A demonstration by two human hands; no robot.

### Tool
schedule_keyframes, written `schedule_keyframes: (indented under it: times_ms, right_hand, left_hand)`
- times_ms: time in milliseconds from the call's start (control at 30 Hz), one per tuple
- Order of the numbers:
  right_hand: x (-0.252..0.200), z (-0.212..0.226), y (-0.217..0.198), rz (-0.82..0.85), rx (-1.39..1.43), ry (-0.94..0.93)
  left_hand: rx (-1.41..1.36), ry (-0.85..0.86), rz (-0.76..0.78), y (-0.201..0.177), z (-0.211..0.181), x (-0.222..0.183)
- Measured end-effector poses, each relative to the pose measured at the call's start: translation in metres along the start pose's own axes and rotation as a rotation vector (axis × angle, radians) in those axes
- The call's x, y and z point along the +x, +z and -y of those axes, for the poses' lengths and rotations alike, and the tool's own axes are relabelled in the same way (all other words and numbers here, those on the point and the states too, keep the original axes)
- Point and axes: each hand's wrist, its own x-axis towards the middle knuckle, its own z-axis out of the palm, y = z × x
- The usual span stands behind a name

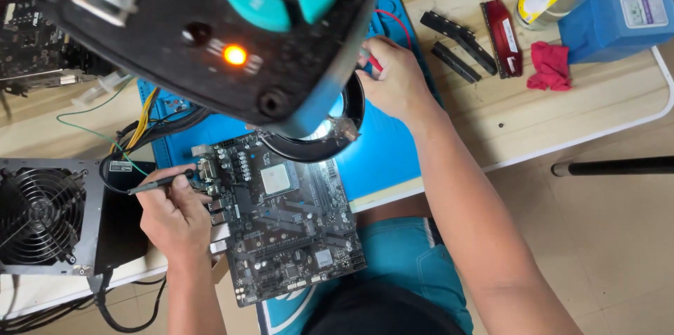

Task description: Testing electrical components on a computer motherboard using a multimeter probe at a repair bench.

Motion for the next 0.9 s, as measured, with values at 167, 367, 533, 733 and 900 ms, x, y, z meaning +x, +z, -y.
schedule_keyframes:
  times_ms: [167, 367, 533, 733, 900]
  right_hand:
    - [-0.002, 0.001, -0.006, -0.003, 0.120, 0.005]
    - [-0.006, -0.006, -0.004, -0.018, 0.244, 0.003]
    - [-0.008, -0.009, 0.000, -0.007, 0.301, -0.003]
    - [-0.012, 0.014, -0.007, 0.011, 0.429, -0.002]
    - [-0.015, -0.007, 0.002, 0.068, 0.465, -0.009]
  left_hand:
    - [-0.029, 0.050, -0.009, 0.001, 0.003, 0.000]
    - [-0.073, 0.058, 0.003, 0.000, 0.003, 0.000]
    - [-0.077, 0.055, 0.009, 0.000, 0.006, -0.002]
    - [-0.070, 0.055, 0.010, 0.001, 0.010, -0.001]
    - [-0.069, 0.061, 0.003, 0.000, 0.006, -0.001]
